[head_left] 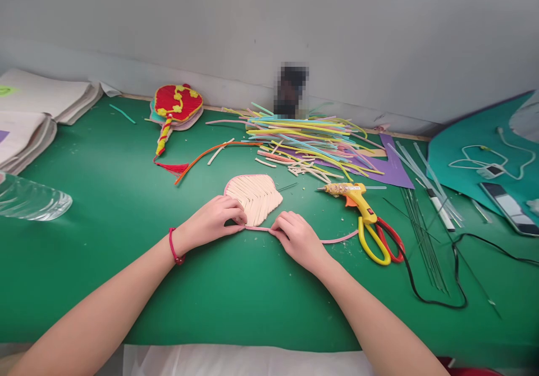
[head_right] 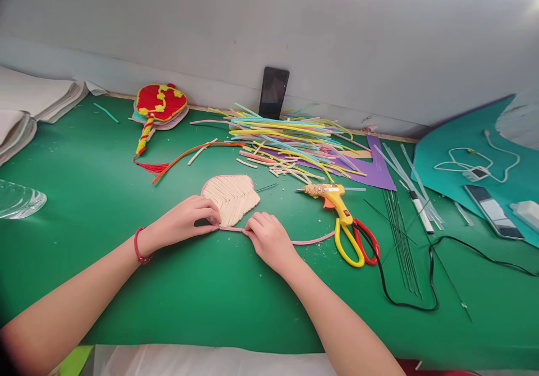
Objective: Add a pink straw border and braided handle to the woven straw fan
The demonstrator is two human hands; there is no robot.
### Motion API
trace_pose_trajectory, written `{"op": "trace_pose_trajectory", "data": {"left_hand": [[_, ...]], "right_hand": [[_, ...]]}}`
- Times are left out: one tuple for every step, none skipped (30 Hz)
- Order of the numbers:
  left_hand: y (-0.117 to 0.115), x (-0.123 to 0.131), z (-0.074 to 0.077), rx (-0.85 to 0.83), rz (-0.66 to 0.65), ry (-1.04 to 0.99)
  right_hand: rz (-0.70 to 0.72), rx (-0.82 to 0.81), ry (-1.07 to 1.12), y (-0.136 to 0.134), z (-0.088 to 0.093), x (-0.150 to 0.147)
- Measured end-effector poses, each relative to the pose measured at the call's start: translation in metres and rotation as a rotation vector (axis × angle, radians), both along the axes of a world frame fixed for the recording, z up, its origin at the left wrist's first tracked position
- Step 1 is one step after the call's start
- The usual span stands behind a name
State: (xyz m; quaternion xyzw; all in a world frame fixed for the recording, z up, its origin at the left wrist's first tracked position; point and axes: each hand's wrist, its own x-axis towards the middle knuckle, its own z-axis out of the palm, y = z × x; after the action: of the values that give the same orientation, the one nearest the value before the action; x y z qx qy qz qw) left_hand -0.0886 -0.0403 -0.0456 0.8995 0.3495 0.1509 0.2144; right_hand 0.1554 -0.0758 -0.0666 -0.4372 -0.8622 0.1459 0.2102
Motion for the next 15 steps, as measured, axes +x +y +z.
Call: {"op": "trace_pose_trajectory", "data": {"left_hand": [[0.0,0.0,0.0003,0.002,0.0,-0.001],[0.0,0.0,0.0006,0.005,-0.001,-0.004],[0.0002,0.0,0.0009,0.008,-0.002,-0.007],[0.0004,0.0,0.001,0.011,-0.005,-0.01],[0.0006,0.0,0.0011,0.015,-0.008,-0.012],[0.0008,0.0,0.001,0.019,-0.009,-0.013],[0.0011,-0.0001,0.0009,0.021,-0.01,-0.013],[0.0013,-0.0002,0.0008,0.021,-0.012,-0.013],[0.0016,-0.0004,0.0007,0.02,-0.013,-0.015],[0.0018,-0.0005,0.0006,0.018,-0.016,-0.019],[0.002,-0.0007,0.0005,0.015,-0.02,-0.024],[0.0021,-0.0008,0.0006,0.013,-0.023,-0.029],[0.0022,-0.0009,0.0007,0.011,-0.024,-0.033],[0.0022,-0.0009,0.0009,0.01,-0.024,-0.036],[0.0022,-0.0008,0.0012,0.008,-0.022,-0.036]], "right_hand": [[0.0,0.003,-0.002,0.0001,-0.0001,0.0],[-0.001,0.005,-0.004,0.0002,-0.0001,-0.0001],[-0.001,0.007,-0.007,0.0002,-0.0001,-0.0001],[-0.002,0.008,-0.009,0.0003,0.0001,-0.0001],[-0.002,0.009,-0.01,0.0003,0.0003,-0.0001],[-0.002,0.009,-0.01,0.0003,0.0006,-0.0001],[-0.003,0.007,-0.009,0.0003,0.0009,-0.0001],[-0.005,0.004,-0.008,0.0004,0.0012,-0.0001],[-0.006,0.0,-0.005,0.0005,0.0016,0.0001],[-0.008,-0.005,-0.001,0.0007,0.0021,0.0003],[-0.011,-0.011,0.005,0.001,0.0027,0.0008],[-0.012,-0.017,0.013,0.0013,0.0035,0.0015],[-0.012,-0.025,0.021,0.0017,0.0045,0.0024],[-0.01,-0.035,0.028,0.0021,0.0056,0.0036],[-0.007,-0.047,0.033,0.0025,0.0068,0.0051]]}}
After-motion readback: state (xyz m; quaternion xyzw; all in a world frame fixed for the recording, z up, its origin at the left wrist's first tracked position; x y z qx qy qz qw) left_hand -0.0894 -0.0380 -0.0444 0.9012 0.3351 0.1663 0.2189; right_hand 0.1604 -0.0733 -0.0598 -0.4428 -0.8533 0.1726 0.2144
